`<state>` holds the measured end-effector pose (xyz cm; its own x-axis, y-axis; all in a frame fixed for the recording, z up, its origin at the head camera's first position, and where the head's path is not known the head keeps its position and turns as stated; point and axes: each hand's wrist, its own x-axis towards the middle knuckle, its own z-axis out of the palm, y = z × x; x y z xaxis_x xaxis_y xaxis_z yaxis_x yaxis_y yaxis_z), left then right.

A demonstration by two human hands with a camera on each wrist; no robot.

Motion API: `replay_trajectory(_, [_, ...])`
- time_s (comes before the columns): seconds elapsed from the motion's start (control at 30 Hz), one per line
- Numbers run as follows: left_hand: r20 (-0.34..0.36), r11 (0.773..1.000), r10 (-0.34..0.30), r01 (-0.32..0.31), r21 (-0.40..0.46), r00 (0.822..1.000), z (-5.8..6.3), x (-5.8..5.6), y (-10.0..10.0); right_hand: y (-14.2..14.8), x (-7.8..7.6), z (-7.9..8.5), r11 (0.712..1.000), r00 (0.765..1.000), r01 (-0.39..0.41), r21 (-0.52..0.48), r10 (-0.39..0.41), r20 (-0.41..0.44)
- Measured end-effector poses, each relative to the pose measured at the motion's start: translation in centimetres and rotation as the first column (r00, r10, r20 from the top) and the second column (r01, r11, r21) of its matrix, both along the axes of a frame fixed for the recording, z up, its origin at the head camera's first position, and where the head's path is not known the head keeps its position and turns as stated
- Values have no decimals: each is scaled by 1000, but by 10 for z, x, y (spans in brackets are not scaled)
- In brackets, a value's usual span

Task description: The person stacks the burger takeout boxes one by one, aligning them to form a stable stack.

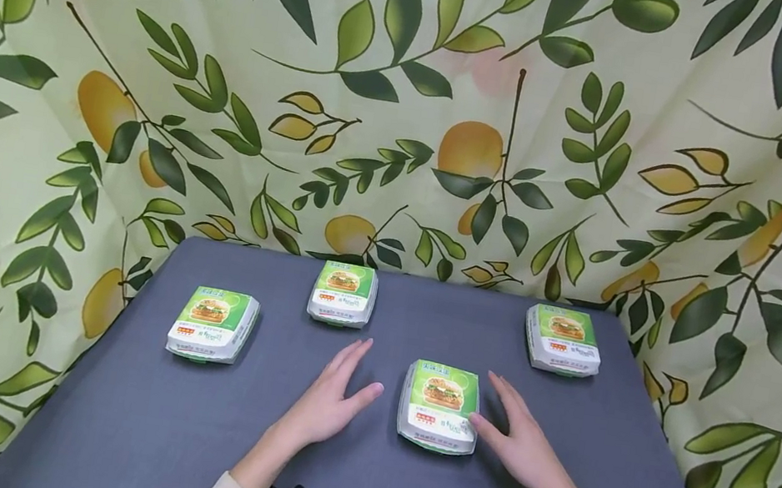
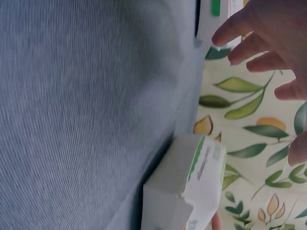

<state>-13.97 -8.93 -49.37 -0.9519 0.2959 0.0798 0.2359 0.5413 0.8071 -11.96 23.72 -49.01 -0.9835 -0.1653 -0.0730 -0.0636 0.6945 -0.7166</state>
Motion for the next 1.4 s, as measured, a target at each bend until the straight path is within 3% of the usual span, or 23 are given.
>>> replay_trajectory(0.23, [65, 989, -88, 79, 128, 994, -1, -6, 19, -3, -6, -10, 988, 998, -11, -155, 19, 52])
replay_trajectory(0.4, [113, 971, -134, 107, 216, 985, -5, -11, 30, -6, -6, -15, 979, 996, 8, -202, 10, 86])
replay_trajectory(0.53, [138, 971, -157, 127, 204, 978, -10, -12, 36, -7, -5, -17, 973, 996, 0, -230, 19, 84])
replay_trajectory(0.73, [117, 967, -203, 180, 178, 972, -19, -14, 46, -9, -7, -19, 960, 993, 6, -282, 28, 116])
replay_trajectory(0.9, [123, 972, -205, 187, 142, 971, -23, -15, 49, -12, -9, -22, 942, 987, 5, -335, 49, 152])
replay_trajectory(1.2, [124, 974, -194, 176, 145, 973, -29, -17, 40, -21, -15, -23, 932, 984, -2, -362, 66, 164])
replay_trajectory(1.4, [142, 977, -187, 169, 128, 972, -27, -17, 30, -29, -18, -22, 924, 983, -32, -380, 98, 156])
